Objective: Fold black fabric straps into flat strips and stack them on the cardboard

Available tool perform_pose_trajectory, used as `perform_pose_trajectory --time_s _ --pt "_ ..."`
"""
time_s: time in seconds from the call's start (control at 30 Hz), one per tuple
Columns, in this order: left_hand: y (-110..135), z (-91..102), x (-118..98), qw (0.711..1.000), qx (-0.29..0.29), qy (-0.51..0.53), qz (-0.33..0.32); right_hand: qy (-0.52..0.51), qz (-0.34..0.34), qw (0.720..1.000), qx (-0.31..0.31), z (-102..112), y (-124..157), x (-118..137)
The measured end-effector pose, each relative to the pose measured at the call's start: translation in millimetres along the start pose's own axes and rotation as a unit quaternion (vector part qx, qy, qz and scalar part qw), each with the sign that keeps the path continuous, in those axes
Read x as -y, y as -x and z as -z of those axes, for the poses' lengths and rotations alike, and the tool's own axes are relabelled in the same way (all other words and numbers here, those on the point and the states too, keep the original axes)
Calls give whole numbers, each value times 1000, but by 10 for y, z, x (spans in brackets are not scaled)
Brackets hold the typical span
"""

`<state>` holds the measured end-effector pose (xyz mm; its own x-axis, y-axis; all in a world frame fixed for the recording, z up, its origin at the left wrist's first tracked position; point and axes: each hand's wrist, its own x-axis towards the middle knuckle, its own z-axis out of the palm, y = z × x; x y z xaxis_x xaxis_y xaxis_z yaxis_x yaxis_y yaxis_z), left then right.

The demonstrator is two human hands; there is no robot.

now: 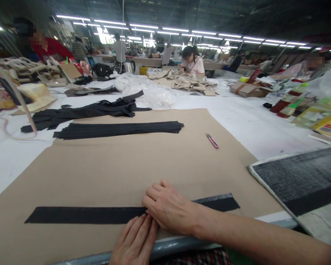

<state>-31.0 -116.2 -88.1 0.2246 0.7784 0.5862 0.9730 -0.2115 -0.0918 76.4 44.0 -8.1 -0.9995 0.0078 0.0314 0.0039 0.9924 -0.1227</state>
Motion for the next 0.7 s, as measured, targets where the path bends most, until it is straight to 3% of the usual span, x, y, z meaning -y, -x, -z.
perform_pose_trajectory --time_s 0.1,0.2,0.37,0.43,0.57,0.7 --pt "-19 -10 -14 1000 -7 4 -4 29 30 999 -6 -7 12 -21" --pt "-29 -34 -59 999 -35 23 34 29 25 999 -5 -72 11 7" --pt "-11 -44 -80 999 -36 23 34 -39 -144 989 -8 -218 -28 119" --pt "1 -27 -58 999 -27 17 28 -89 -172 981 -4 -186 -35 110" --pt "14 6 -29 1000 0 14 26 -187 -129 974 13 -12 -23 -8" --pt "29 -12 -98 997 -9 40 68 -169 -62 984 -12 15 13 -58"
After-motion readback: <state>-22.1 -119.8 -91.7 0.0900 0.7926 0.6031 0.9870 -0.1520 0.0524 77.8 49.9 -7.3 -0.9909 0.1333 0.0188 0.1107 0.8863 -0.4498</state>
